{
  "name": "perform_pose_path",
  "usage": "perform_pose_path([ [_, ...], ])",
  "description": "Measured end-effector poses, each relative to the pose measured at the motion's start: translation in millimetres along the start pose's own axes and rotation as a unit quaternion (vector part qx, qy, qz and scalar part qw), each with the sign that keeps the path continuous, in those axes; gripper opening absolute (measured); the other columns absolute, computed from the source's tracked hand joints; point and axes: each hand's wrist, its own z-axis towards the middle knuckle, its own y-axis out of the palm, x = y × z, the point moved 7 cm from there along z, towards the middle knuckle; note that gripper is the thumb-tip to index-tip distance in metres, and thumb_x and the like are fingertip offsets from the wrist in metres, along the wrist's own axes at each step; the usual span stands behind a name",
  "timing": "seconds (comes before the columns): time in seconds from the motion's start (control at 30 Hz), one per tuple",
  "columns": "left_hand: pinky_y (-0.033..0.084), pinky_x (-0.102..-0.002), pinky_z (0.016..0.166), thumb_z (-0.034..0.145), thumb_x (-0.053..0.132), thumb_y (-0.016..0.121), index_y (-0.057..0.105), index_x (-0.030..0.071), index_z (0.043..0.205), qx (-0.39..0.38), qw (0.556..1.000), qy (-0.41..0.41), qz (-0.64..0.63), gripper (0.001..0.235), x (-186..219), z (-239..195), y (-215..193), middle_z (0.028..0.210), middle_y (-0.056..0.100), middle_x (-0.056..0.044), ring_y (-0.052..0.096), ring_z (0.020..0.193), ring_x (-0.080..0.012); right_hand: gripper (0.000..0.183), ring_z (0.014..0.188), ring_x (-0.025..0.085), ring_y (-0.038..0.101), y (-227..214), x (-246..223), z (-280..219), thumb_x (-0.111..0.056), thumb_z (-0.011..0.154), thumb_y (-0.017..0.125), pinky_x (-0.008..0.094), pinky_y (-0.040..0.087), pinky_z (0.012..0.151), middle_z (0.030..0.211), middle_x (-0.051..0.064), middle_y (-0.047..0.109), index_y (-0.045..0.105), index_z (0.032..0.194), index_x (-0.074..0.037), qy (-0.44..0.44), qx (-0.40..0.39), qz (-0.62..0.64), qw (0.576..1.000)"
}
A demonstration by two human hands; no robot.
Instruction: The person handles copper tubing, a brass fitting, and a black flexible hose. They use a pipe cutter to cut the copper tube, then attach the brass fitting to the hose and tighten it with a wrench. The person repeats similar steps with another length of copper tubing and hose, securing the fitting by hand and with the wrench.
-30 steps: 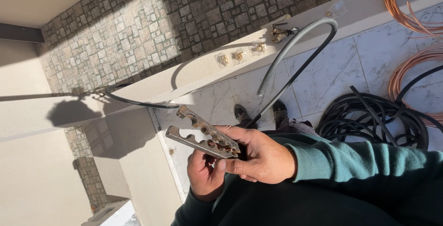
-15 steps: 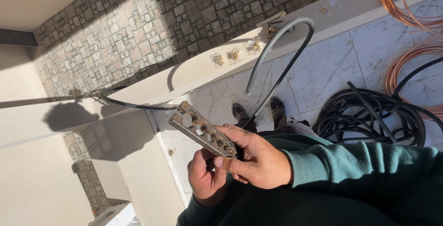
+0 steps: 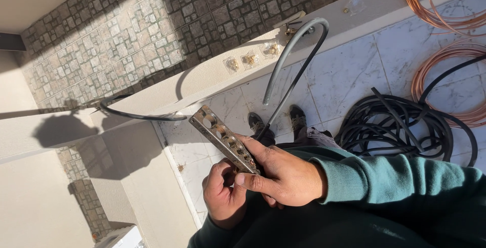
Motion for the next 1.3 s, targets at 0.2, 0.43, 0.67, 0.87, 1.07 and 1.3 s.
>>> perform_pose_path([
  [0.2, 0.058, -0.027, 0.067, 0.1, 0.022, 0.07, 0.061, 0.0, 0.113, 0.007, 1.0, -0.01, 0.006, 0.028, 4, 12, 9, 0.094, 0.074, -0.009, 0.073, 0.077, -0.0133, 0.07, 0.074, 0.014, 0.062, -10, 14, 3, -0.028, 0.102, 0.058, 0.026, 0.052, 0.068, 0.09, 0.01, 0.066, 0.028, 0.161, -0.006, -0.115, 0.022, -0.031, 0.993],
  [0.43, 0.057, -0.033, 0.066, 0.096, 0.008, 0.067, 0.063, 0.002, 0.111, -0.023, 0.999, -0.012, 0.042, 0.016, 26, 41, 21, 0.09, 0.072, -0.012, 0.072, 0.074, -0.0243, 0.056, 0.089, 0.011, 0.055, -16, 22, 1, -0.029, 0.104, 0.058, 0.026, 0.048, 0.076, 0.104, 0.009, 0.061, 0.041, 0.148, 0.001, -0.082, 0.036, 0.035, 0.995],
  [0.67, 0.058, -0.037, 0.071, 0.098, 0.006, 0.064, 0.062, 0.002, 0.111, -0.07, 0.995, 0.039, 0.055, 0.014, 34, 38, 24, 0.099, 0.073, -0.015, 0.074, 0.084, -0.0328, 0.054, 0.072, 0.017, 0.062, -21, 12, -6, -0.03, 0.098, 0.061, 0.03, 0.052, 0.066, 0.083, 0.008, 0.065, 0.04, 0.14, -0.003, -0.059, 0.055, -0.056, 0.995],
  [0.87, 0.059, -0.036, 0.07, 0.101, 0.01, 0.063, 0.058, 0.0, 0.116, -0.14, 0.99, -0.029, -0.006, 0.019, 25, 34, 29, 0.099, 0.072, -0.012, 0.074, 0.083, -0.025, 0.044, 0.084, 0.019, 0.069, -19, 19, -10, -0.028, 0.102, 0.059, 0.03, 0.056, 0.075, 0.095, 0.007, 0.07, 0.044, 0.134, -0.002, -0.116, 0.022, -0.038, 0.992],
  [1.07, 0.052, -0.031, 0.085, 0.1, 0.034, 0.061, 0.052, 0.001, 0.123, -0.062, 0.962, -0.113, -0.239, 0.041, 33, 60, 14, 0.103, 0.063, -0.008, 0.061, 0.091, -0.0144, 0.042, 0.076, 0.02, 0.061, -11, 24, -18, -0.027, 0.102, 0.059, 0.034, 0.053, 0.07, 0.085, 0.009, 0.064, 0.047, 0.134, -0.003, -0.086, 0.029, -0.02, 0.996],
  [1.3, 0.046, -0.031, 0.066, 0.1, 0.055, 0.048, 0.064, 0.001, 0.083, -0.008, 0.937, -0.331, -0.109, 0.059, 2, 107, 29, 0.07, 0.06, -0.005, 0.056, 0.067, -0.0142, 0.037, 0.063, 0.025, 0.064, -5, 31, -20, -0.03, 0.1, 0.062, 0.038, 0.052, 0.061, 0.072, 0.011, 0.063, 0.051, 0.123, -0.004, -0.079, 0.047, -0.103, 0.99],
])
